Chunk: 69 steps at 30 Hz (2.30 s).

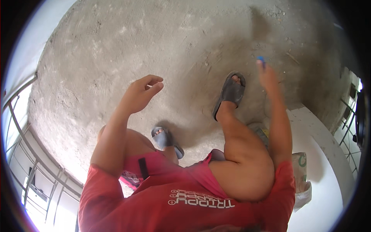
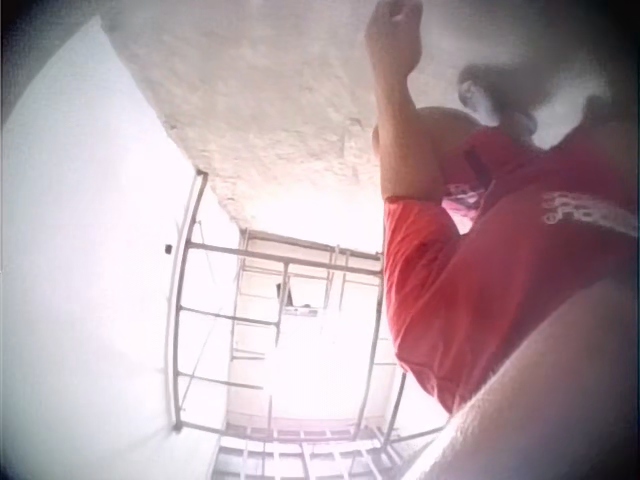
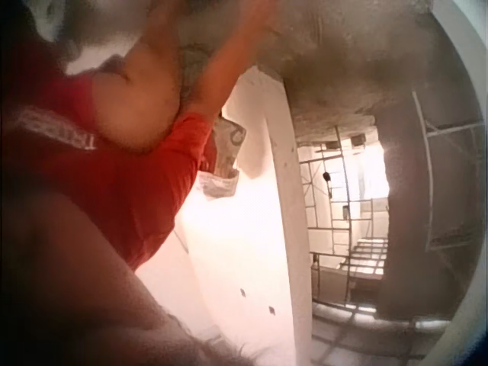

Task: The person uses a trowel to apply and smooth plaster onto a concrete wall near the floor and around a pillar, then walks to a bucket.

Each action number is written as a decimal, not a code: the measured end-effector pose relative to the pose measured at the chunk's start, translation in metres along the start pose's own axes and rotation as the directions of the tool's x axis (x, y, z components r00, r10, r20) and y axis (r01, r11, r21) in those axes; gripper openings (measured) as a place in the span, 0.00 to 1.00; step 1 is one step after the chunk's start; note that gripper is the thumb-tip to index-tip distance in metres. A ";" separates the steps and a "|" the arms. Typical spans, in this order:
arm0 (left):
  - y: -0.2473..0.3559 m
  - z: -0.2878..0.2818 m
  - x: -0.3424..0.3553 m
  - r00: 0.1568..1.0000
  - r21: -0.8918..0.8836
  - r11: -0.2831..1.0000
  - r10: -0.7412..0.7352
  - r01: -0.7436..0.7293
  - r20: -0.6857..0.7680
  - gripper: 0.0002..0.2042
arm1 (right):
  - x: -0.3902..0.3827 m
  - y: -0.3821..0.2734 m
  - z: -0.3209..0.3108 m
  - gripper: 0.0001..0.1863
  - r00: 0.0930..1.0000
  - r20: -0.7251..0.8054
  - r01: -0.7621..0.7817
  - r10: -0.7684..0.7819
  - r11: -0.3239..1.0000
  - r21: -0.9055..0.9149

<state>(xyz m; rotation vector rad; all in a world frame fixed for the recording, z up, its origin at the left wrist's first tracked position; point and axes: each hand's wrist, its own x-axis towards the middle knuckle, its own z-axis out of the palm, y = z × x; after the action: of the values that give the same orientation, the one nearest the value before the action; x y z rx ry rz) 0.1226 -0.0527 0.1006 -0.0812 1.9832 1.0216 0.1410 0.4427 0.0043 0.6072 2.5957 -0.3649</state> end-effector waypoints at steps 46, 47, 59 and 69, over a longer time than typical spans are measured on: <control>-0.017 0.009 0.012 0.998 0.076 0.995 -0.069 0.070 -0.005 0.21 | 0.009 -0.062 -0.001 0.36 0.985 0.153 0.058 -0.083 0.986 0.158; -0.008 0.015 0.018 0.996 0.042 0.996 -0.084 0.083 0.002 0.21 | 0.009 -0.076 0.002 0.37 0.977 0.159 0.122 -0.142 0.984 0.126; -0.022 0.010 0.040 0.989 -0.080 0.987 -0.143 0.140 -0.032 0.22 | 0.085 0.140 -0.045 0.48 0.864 -0.054 -0.460 0.500 0.830 0.316; 0.068 0.099 0.087 0.989 -0.239 0.971 -0.026 -0.010 -0.144 0.27 | -0.002 -0.109 0.095 0.25 0.940 -0.138 0.332 -0.312 0.738 0.587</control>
<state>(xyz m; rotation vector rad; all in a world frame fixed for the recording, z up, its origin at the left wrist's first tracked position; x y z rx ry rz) 0.1083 0.0864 0.0527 -0.3038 1.9788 1.2778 0.1257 0.3146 -0.0608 0.3420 2.5873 -1.3506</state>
